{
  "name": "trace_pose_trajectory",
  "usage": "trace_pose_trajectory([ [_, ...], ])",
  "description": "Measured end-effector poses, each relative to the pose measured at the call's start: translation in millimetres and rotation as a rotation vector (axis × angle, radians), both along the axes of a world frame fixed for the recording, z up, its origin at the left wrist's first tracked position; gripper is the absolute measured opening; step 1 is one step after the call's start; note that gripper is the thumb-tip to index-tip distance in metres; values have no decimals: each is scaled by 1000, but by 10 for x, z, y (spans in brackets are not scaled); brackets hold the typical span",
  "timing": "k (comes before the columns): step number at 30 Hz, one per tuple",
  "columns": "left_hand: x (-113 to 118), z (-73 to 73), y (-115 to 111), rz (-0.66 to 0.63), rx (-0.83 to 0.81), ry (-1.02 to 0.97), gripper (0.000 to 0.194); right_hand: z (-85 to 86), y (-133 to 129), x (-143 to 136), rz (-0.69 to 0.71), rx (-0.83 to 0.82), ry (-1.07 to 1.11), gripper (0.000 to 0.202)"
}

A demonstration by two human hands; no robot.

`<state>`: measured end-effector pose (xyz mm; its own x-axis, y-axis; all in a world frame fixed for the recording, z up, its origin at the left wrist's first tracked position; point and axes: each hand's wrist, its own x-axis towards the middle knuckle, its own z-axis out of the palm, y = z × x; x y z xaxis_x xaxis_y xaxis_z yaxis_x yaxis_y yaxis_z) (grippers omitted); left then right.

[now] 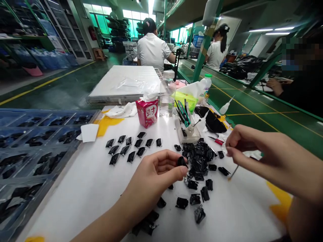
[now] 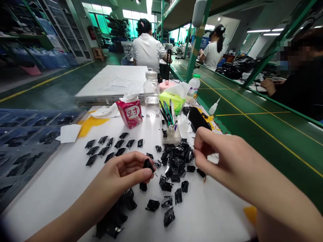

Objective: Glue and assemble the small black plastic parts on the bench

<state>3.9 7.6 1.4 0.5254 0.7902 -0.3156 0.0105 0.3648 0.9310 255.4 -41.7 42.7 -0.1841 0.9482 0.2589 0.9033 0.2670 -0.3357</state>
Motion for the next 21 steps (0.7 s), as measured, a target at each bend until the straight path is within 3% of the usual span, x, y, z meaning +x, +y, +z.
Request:
trace_pose_trajectory([
  [3, 26, 5, -44, -27, 34, 11, 19, -94, -98, -221, 122, -73, 143, 8],
  [8, 77, 24, -115, -92, 79, 106, 15, -252, -174, -436, 263, 31, 124, 9],
  [14, 82, 31, -137, -149, 274, 204, 13, -360, -165, -554, 299, 269, -145, 14],
  [21, 82, 3, -144, -143, 461, 261, 11, -396, -154, -548, 331, 309, -174, 10],
])
